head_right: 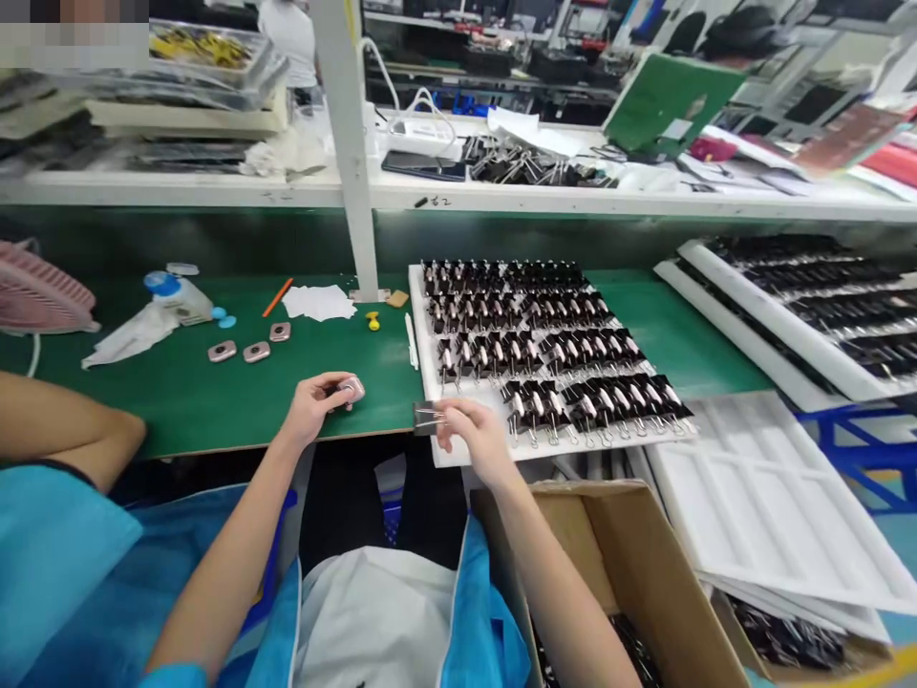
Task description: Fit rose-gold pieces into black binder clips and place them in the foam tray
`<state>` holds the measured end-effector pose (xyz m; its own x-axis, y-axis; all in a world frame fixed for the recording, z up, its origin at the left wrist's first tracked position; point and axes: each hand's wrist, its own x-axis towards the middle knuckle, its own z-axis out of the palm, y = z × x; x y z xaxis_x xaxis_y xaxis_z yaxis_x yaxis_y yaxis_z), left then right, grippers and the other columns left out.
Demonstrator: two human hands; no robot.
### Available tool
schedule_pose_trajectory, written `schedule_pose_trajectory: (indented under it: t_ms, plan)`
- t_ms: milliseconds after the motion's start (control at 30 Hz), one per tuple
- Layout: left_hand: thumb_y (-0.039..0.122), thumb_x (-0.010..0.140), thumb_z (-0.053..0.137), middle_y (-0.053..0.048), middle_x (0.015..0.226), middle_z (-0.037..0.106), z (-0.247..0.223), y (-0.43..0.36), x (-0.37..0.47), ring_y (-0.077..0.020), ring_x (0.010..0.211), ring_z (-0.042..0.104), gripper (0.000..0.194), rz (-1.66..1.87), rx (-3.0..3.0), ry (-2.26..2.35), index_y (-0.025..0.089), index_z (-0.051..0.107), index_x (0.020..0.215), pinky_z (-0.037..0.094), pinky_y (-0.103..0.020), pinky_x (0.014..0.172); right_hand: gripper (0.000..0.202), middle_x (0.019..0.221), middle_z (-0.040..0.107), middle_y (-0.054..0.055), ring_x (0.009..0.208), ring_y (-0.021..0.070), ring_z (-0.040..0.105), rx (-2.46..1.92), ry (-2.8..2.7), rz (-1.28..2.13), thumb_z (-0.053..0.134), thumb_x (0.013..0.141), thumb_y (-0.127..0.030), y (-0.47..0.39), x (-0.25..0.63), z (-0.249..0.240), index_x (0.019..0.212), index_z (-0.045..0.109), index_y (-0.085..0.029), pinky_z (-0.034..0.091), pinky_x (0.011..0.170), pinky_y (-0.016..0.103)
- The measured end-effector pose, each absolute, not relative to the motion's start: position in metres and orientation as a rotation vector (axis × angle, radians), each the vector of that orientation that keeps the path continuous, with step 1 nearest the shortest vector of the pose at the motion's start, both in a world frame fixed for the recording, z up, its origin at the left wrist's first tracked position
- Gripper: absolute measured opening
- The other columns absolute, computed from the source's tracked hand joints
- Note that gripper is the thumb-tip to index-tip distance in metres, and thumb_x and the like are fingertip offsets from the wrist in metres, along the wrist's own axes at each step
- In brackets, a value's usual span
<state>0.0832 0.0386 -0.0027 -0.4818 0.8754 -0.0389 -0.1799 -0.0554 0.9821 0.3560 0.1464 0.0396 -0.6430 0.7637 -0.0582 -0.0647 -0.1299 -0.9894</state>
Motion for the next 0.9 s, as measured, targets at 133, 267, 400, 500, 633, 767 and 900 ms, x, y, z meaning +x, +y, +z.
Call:
schedule_pose_trajectory:
  t_ms: [133, 267, 400, 500, 633, 767, 900]
  plan:
    - [0.037, 0.066, 0.092, -0.010, 0.087, 0.076, -0.005, 0.037, 0.082, -0.0180, 0.073, 0.066, 0.040, 1.633, 0.800, 1.363, 0.013, 0.081, 0.097, 0.055, -0.027, 0.060, 0.047, 0.058, 0.051, -0.002, 0.053, 0.0130, 0.045, -0.762, -1.818, 1.759, 0.066, 0.089, -0.062, 0.152, 0.289, 0.029, 0.090, 0.071, -0.015, 0.035, 0.051, 0.027]
    - [0.037, 0.071, 0.089, -0.010, 0.090, 0.075, -0.008, 0.034, 0.079, -0.0174, 0.074, 0.065, 0.040, 1.617, 0.823, 1.311, 0.013, 0.081, 0.101, 0.055, -0.026, 0.060, 0.047, 0.071, 0.061, 0.003, 0.065, 0.0166, 0.055, -0.769, -1.953, 1.609, 0.062, 0.093, -0.058, 0.157, 0.276, 0.023, 0.104, 0.074, -0.014, 0.042, 0.060, 0.029]
    - [0.034, 0.075, 0.086, -0.007, 0.089, 0.074, -0.009, 0.032, 0.077, -0.0155, 0.071, 0.065, 0.040, 1.559, 0.889, 1.263, 0.015, 0.080, 0.109, 0.056, -0.026, 0.063, 0.043, 0.088, 0.072, 0.007, 0.079, 0.0212, 0.064, -0.726, -2.105, 1.484, 0.058, 0.097, -0.051, 0.158, 0.279, 0.021, 0.112, 0.076, -0.015, 0.050, 0.072, 0.033]
    - [0.034, 0.074, 0.086, -0.008, 0.092, 0.075, -0.008, 0.032, 0.077, -0.0168, 0.072, 0.067, 0.040, 1.500, 0.900, 1.270, 0.015, 0.081, 0.108, 0.057, -0.027, 0.064, 0.037, 0.105, 0.075, 0.009, 0.094, 0.0241, 0.068, -0.648, -2.200, 1.392, 0.056, 0.099, -0.045, 0.156, 0.278, 0.022, 0.114, 0.077, -0.018, 0.052, 0.084, 0.035]
    - [0.034, 0.074, 0.085, -0.010, 0.096, 0.078, -0.006, 0.032, 0.078, -0.0176, 0.073, 0.068, 0.039, 1.456, 0.913, 1.291, 0.015, 0.082, 0.107, 0.058, -0.027, 0.067, 0.036, 0.109, 0.076, 0.009, 0.099, 0.0259, 0.069, -0.646, -2.237, 1.349, 0.054, 0.101, -0.043, 0.154, 0.277, 0.021, 0.114, 0.076, -0.019, 0.053, 0.085, 0.036]
    - [0.035, 0.074, 0.085, -0.010, 0.097, 0.078, -0.005, 0.032, 0.078, -0.0182, 0.074, 0.069, 0.039, 1.443, 0.920, 1.309, 0.015, 0.082, 0.107, 0.057, -0.028, 0.067, 0.036, 0.111, 0.076, 0.010, 0.099, 0.0267, 0.069, -0.671, -2.257, 1.337, 0.055, 0.100, -0.044, 0.154, 0.278, 0.020, 0.115, 0.076, -0.019, 0.053, 0.084, 0.037]
    - [0.037, 0.075, 0.084, -0.011, 0.097, 0.078, -0.006, 0.032, 0.077, -0.0179, 0.074, 0.069, 0.041, 1.441, 0.916, 1.321, 0.014, 0.081, 0.108, 0.056, -0.028, 0.067, 0.037, 0.103, 0.075, 0.009, 0.089, 0.0244, 0.067, -0.714, -2.245, 1.376, 0.056, 0.099, -0.046, 0.154, 0.277, 0.022, 0.113, 0.076, -0.018, 0.051, 0.078, 0.036]
